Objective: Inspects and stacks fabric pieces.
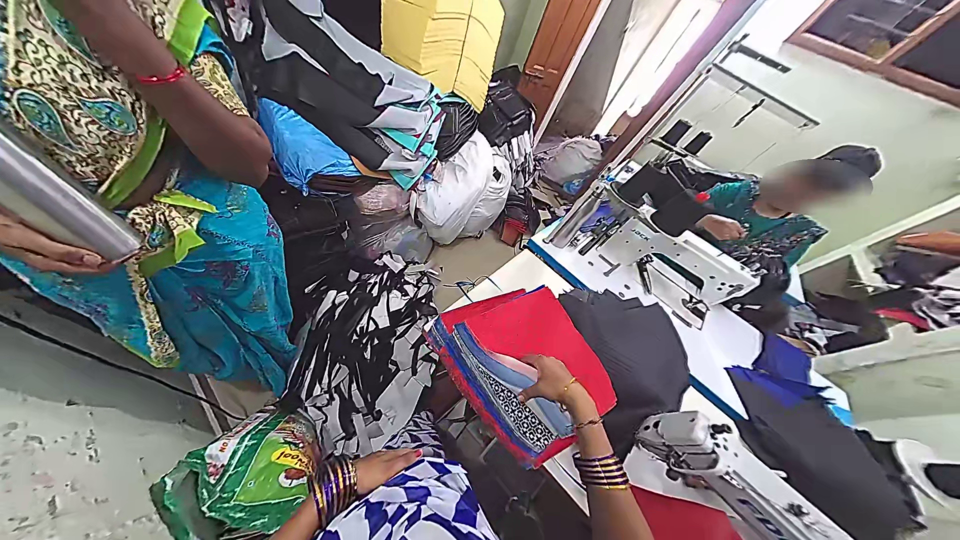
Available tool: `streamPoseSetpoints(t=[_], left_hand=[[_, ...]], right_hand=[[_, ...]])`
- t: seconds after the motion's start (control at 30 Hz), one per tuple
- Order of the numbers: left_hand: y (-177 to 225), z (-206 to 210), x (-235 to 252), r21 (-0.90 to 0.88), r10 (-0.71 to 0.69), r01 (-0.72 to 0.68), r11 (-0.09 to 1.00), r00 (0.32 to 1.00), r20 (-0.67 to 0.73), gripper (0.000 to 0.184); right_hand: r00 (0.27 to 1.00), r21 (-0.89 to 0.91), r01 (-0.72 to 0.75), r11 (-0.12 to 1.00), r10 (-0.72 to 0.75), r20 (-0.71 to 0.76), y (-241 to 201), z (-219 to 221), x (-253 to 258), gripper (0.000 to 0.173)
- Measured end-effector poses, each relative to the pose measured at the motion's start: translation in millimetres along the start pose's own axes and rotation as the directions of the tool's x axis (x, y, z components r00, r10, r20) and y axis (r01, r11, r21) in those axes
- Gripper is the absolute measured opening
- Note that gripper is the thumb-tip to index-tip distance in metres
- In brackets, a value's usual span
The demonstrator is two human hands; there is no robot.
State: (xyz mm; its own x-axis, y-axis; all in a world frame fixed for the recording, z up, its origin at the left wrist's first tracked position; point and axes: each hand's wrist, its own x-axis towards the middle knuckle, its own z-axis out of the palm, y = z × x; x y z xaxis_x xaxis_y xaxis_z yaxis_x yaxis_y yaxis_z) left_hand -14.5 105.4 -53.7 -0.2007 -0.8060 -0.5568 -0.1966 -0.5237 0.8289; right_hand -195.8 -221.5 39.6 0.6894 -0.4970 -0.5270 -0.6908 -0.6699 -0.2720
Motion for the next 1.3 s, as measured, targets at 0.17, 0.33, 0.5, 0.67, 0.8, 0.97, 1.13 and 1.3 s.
streamPoseSetpoints(t=[0.17,0.33,0.5,0.67,0.8,0.97,1.13,1.3], left_hand=[[-2,3,-7,0.001,-0.009,0.009,1.000,1.000,0.027,0.057],[-3,5,-1,0.059,-0.011,0.008,0.998,0.999,0.053,0.058],[-8,8,2,0.043,-0.009,0.007,0.999,0.999,0.040,0.059],[-7,9,3,0.048,0.006,-0.008,0.999,0.999,0.037,0.058],[-6,7,7,0.058,0.021,-0.023,0.998,0.999,0.046,0.060],[-1,5,12,0.089,0.042,-0.049,0.995,0.996,0.080,0.060],[4,6,15,0.100,0.032,-0.042,0.994,0.995,0.096,0.060],[7,5,13,0.107,0.019,-0.027,0.994,0.997,0.078,0.060]], right_hand=[[1.000,0.032,0.013,0.999,-0.013,-0.004,2,4,-2,0.062],[0.999,0.074,0.047,0.996,-0.045,-0.029,4,4,-3,0.052],[0.996,0.094,0.048,0.994,-0.041,-0.078,4,7,-6,0.042],[0.997,0.066,0.051,0.997,-0.046,-0.067,2,5,-5,0.038],[0.997,0.086,0.031,0.996,-0.025,-0.069,2,6,-5,0.036],[0.997,0.086,0.016,0.996,-0.010,-0.072,2,5,-5,0.035],[0.994,0.096,0.031,0.995,-0.021,-0.104,5,9,-5,0.036],[0.992,0.071,0.032,0.997,-0.023,-0.125,3,12,-10,0.037]])
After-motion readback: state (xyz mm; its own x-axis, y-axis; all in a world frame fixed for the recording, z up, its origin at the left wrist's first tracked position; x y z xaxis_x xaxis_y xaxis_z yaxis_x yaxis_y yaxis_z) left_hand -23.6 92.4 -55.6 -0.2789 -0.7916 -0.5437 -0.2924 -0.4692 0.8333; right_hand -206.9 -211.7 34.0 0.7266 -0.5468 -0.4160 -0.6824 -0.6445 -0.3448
